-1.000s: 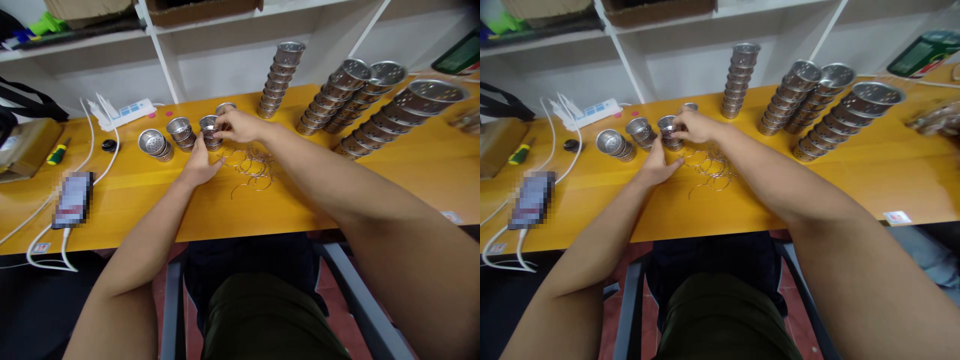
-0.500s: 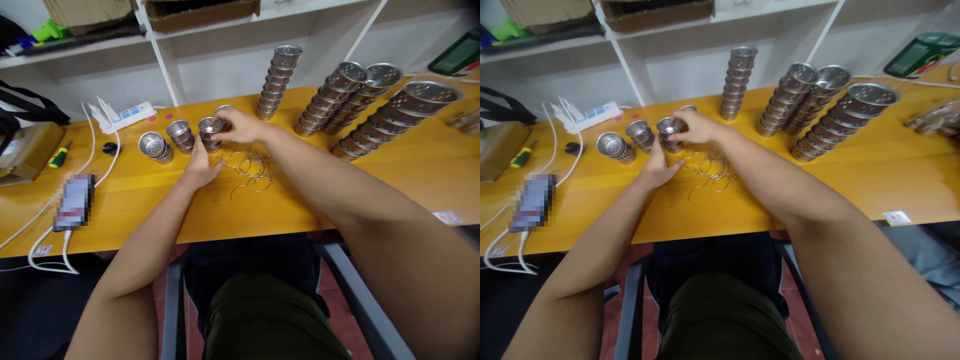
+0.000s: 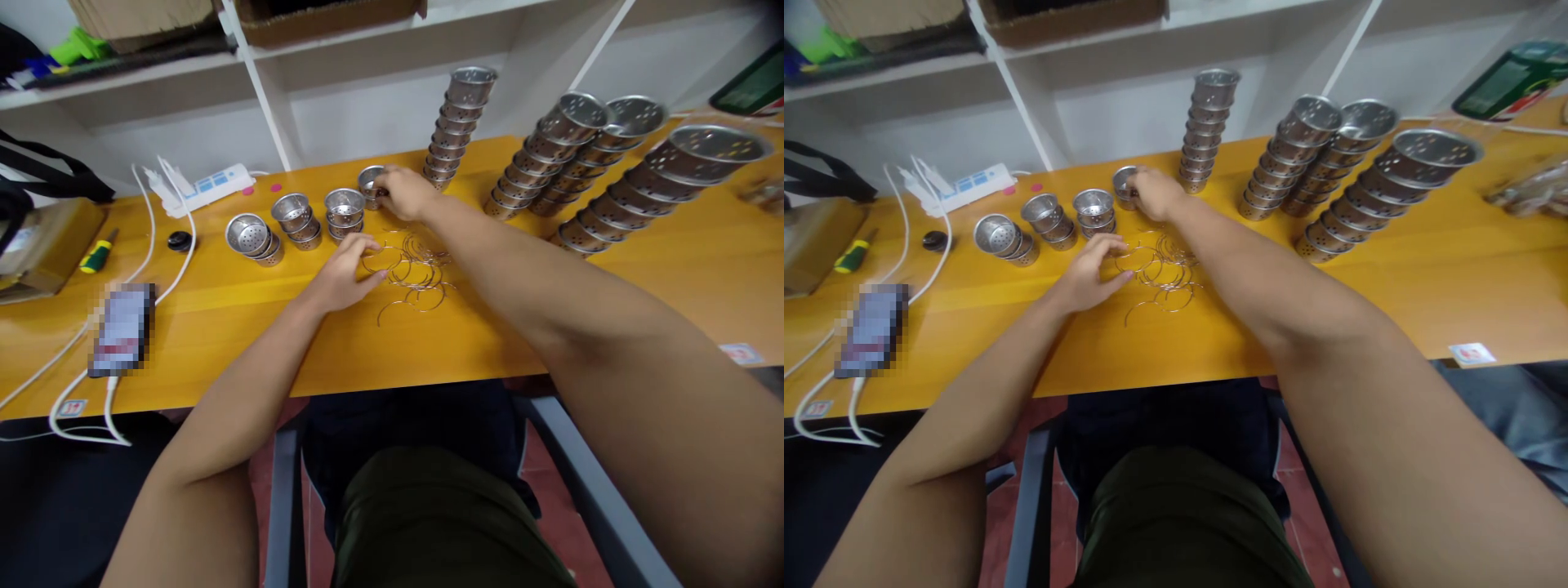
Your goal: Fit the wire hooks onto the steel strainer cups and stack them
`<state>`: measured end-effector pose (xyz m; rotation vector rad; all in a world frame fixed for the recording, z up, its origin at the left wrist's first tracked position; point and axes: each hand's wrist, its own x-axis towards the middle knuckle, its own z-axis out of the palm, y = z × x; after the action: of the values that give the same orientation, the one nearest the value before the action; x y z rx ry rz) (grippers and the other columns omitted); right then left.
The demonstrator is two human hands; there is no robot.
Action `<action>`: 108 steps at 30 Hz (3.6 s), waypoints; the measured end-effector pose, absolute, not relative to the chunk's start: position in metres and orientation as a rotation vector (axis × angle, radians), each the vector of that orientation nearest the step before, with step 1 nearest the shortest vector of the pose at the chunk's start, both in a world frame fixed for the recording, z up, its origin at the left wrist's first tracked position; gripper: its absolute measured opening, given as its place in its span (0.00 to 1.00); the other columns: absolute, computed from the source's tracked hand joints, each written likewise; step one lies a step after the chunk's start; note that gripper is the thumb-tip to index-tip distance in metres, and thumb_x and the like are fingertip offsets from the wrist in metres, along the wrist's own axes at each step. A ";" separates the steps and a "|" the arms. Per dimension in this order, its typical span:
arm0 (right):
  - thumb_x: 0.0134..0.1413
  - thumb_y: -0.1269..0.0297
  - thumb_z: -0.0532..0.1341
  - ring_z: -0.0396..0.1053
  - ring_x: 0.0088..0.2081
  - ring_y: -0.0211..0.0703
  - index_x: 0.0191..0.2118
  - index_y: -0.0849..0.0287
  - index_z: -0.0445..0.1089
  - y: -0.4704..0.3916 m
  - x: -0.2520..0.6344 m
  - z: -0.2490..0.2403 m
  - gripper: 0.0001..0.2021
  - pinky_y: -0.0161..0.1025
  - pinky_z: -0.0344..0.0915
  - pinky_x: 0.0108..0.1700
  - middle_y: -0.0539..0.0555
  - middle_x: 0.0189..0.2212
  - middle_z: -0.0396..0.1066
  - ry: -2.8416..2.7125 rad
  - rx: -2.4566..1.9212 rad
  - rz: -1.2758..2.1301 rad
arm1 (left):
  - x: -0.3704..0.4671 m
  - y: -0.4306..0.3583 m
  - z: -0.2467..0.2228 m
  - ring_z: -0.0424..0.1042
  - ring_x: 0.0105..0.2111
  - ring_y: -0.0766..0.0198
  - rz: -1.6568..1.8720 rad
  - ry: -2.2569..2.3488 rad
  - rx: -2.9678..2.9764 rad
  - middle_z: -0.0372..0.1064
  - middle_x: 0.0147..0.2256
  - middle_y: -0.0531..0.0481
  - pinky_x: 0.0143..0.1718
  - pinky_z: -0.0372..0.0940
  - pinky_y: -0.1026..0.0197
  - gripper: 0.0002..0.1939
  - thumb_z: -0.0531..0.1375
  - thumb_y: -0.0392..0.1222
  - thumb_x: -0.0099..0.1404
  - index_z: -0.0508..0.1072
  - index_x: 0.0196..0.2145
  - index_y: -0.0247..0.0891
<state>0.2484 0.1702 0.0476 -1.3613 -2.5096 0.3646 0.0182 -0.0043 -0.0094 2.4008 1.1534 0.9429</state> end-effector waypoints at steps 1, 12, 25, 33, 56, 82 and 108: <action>0.92 0.52 0.68 0.73 0.67 0.54 0.66 0.56 0.86 0.167 0.248 0.050 0.15 0.47 0.67 0.75 0.60 0.76 0.81 -2.487 -1.398 0.370 | 0.016 -0.001 -0.012 0.80 0.79 0.41 0.933 1.189 2.384 0.79 0.74 0.33 0.84 0.78 0.34 0.19 0.74 0.47 0.83 0.77 0.65 0.44; 0.79 0.63 0.73 0.83 0.62 0.69 0.51 0.51 0.85 0.090 0.316 0.086 0.02 0.64 0.79 0.72 0.67 0.62 0.86 -2.319 -1.243 0.315 | 0.024 -0.005 -0.016 0.87 0.71 0.42 1.000 1.066 2.130 0.80 0.73 0.32 0.75 0.85 0.34 0.30 0.74 0.54 0.84 0.72 0.74 0.46; 0.71 0.59 0.73 0.88 0.52 0.63 0.68 0.54 0.86 0.053 0.345 0.059 0.23 0.59 0.85 0.59 0.65 0.62 0.90 -2.251 -1.040 0.640 | 0.016 0.013 -0.032 0.85 0.75 0.36 1.124 1.103 1.965 0.76 0.78 0.32 0.75 0.85 0.36 0.57 0.86 0.66 0.68 0.65 0.82 0.48; 0.68 0.69 0.77 0.86 0.41 0.60 0.40 0.51 0.85 0.083 0.363 0.045 0.05 0.54 0.78 0.49 0.58 0.40 0.90 -2.649 -1.444 0.585 | 0.010 0.018 -0.022 0.80 0.77 0.36 1.165 1.160 2.140 0.77 0.77 0.32 0.84 0.76 0.35 0.51 0.85 0.56 0.69 0.67 0.79 0.45; 0.74 0.66 0.69 0.88 0.47 0.65 0.51 0.53 0.85 0.071 0.366 0.048 0.07 0.58 0.81 0.52 0.63 0.46 0.91 -2.638 -1.451 0.489 | 0.012 0.021 -0.026 0.78 0.81 0.32 1.241 1.118 2.114 0.75 0.76 0.35 0.86 0.75 0.29 0.58 0.85 0.77 0.68 0.65 0.80 0.52; 0.83 0.27 0.70 0.73 0.40 0.55 0.59 0.47 0.81 0.027 0.299 0.033 0.27 0.54 0.83 0.47 0.53 0.37 0.74 -2.053 -1.007 0.759 | 0.031 0.007 -0.026 0.83 0.75 0.35 1.195 1.023 2.099 0.79 0.69 0.39 0.77 0.83 0.33 0.51 0.81 0.82 0.72 0.71 0.76 0.52; 0.77 0.45 0.83 0.66 0.31 0.45 0.49 0.49 0.77 0.040 0.284 0.006 0.20 0.46 0.75 0.36 0.45 0.29 0.64 -1.862 -0.725 0.812 | 0.038 0.006 -0.031 0.87 0.67 0.38 1.217 0.892 2.242 0.78 0.66 0.40 0.72 0.84 0.35 0.57 0.86 0.79 0.68 0.67 0.75 0.48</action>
<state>0.2838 0.0403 0.0058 -0.7250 -1.8625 0.8116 0.0385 0.0063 -0.0310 2.2423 0.8919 1.2170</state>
